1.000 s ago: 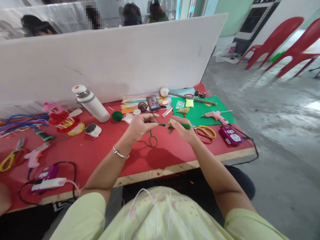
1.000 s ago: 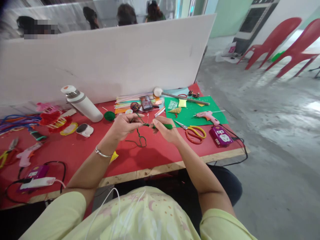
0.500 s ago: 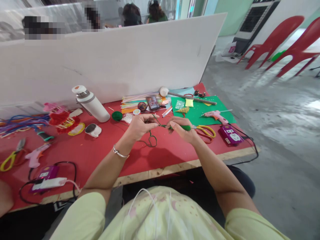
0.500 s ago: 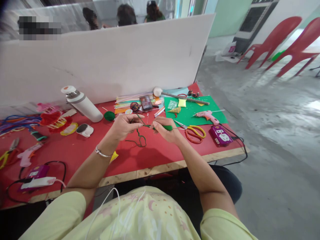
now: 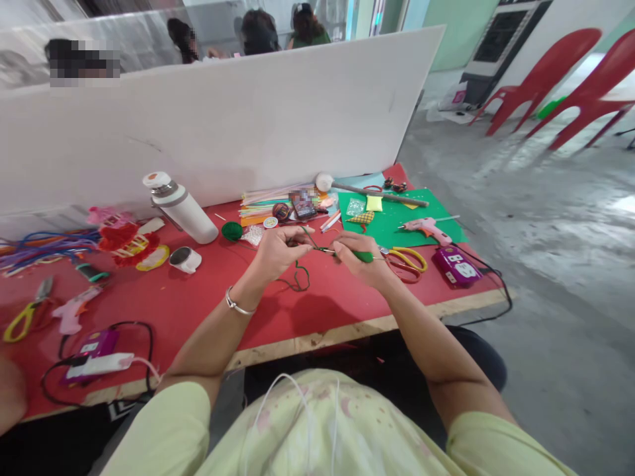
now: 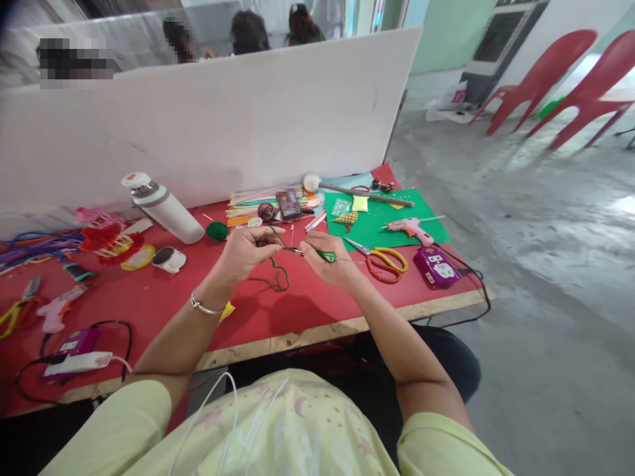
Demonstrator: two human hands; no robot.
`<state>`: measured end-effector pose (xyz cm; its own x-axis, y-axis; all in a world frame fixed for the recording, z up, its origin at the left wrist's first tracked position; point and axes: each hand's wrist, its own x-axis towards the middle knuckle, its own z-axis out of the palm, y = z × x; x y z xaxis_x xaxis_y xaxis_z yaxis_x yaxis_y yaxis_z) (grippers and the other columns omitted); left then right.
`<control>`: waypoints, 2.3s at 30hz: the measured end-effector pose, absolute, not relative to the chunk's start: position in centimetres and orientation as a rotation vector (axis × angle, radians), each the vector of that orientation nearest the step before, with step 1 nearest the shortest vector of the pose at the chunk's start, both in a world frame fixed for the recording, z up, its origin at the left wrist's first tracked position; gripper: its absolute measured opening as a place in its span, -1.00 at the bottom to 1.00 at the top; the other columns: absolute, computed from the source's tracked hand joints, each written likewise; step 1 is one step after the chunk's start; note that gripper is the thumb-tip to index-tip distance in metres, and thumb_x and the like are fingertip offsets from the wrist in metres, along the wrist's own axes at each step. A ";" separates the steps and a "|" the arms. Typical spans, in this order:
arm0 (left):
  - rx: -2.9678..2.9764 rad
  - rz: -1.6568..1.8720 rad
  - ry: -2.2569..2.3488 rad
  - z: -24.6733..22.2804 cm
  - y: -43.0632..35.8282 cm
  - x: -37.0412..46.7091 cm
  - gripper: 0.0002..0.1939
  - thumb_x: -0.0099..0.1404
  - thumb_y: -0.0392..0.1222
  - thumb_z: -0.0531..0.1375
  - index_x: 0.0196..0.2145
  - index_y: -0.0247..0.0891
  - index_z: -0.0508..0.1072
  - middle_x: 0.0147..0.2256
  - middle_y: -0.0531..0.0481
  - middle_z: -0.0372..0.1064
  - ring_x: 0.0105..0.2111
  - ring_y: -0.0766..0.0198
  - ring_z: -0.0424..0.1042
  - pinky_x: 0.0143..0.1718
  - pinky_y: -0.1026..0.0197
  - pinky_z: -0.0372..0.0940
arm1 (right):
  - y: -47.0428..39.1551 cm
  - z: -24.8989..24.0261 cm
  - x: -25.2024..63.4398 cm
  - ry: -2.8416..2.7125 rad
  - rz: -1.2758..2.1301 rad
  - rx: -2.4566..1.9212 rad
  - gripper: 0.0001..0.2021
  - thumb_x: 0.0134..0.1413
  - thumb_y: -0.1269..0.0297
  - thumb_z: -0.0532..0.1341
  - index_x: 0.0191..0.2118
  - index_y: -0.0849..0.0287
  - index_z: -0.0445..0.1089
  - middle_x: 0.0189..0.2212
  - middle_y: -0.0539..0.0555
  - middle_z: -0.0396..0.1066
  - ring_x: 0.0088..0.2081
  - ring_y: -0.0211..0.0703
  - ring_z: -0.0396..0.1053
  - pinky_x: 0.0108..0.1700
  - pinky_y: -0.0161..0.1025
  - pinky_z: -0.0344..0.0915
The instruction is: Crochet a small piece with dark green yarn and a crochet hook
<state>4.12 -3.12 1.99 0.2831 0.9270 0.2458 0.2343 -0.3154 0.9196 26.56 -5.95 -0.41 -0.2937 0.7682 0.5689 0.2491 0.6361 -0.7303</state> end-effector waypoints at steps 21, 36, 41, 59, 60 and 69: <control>0.936 0.646 0.776 2.6 -2.7 2.5 -0.58 -0.06 -0.33 0.54 -0.17 -0.31 0.69 -0.60 0.18 0.21 -0.70 0.60 -0.07 -0.69 0.40 -0.25 | -6.0 -2.9 26.3 -2.114 0.022 -0.670 -0.78 0.33 0.11 0.32 0.02 0.01 0.49 -0.13 0.16 0.53 -0.16 -0.03 0.49 -0.12 -0.09 0.46; 1.293 0.634 0.944 3.0 -0.9 1.9 -0.63 -0.09 -0.26 0.52 -0.25 -0.35 0.71 -0.53 -0.01 0.47 -0.67 0.52 0.09 -0.66 0.33 -0.14 | -6.5 0.3 28.5 -2.280 0.186 -0.656 -0.76 0.43 0.22 0.20 0.06 0.07 0.56 -0.11 0.19 0.55 -0.13 -0.06 0.53 -0.11 -0.11 0.52; 1.286 0.660 0.852 3.6 -1.7 2.3 -0.61 -0.10 -0.27 0.51 -0.23 -0.34 0.71 -0.50 -0.01 0.48 -0.64 0.49 0.16 -0.66 0.33 -0.12 | -6.6 -0.4 28.0 -1.905 0.907 -0.620 -0.74 0.42 0.11 0.21 -0.13 0.08 0.64 -0.15 0.15 0.56 -0.19 -0.11 0.56 -0.16 -0.13 0.55; 1.196 1.153 0.918 0.6 -4.4 6.1 -0.58 -0.05 -0.27 0.48 -0.15 -0.30 0.68 -0.49 0.11 0.44 -0.56 0.47 0.27 -0.53 0.32 0.11 | -7.5 -4.2 22.7 -1.343 0.858 -0.900 -0.56 0.45 -0.09 0.09 -0.36 0.09 0.43 -0.42 0.02 0.41 -0.36 -0.15 0.43 -0.25 -0.16 0.40; 1.253 1.203 0.963 0.4 -4.5 6.5 -0.60 -0.03 -0.27 0.46 -0.17 -0.30 0.68 -0.47 0.09 0.47 -0.51 0.43 0.33 -0.47 0.31 0.18 | -7.6 -4.3 22.5 -1.379 0.769 -0.941 -0.57 0.46 -0.06 0.09 -0.37 0.09 0.42 -0.42 0.03 0.41 -0.34 -0.14 0.43 -0.24 -0.15 0.40; 0.783 1.065 0.781 0.3 -5.2 7.7 -0.65 -0.03 -0.23 0.45 -0.21 -0.28 0.62 -0.61 0.24 0.13 -0.66 0.56 -0.10 -0.63 0.36 -0.19 | -6.8 -7.1 20.8 -1.444 0.058 -0.908 -0.66 0.46 -0.07 0.06 -0.12 0.04 0.44 -0.24 0.18 0.47 -0.14 0.04 0.47 -0.06 0.02 0.47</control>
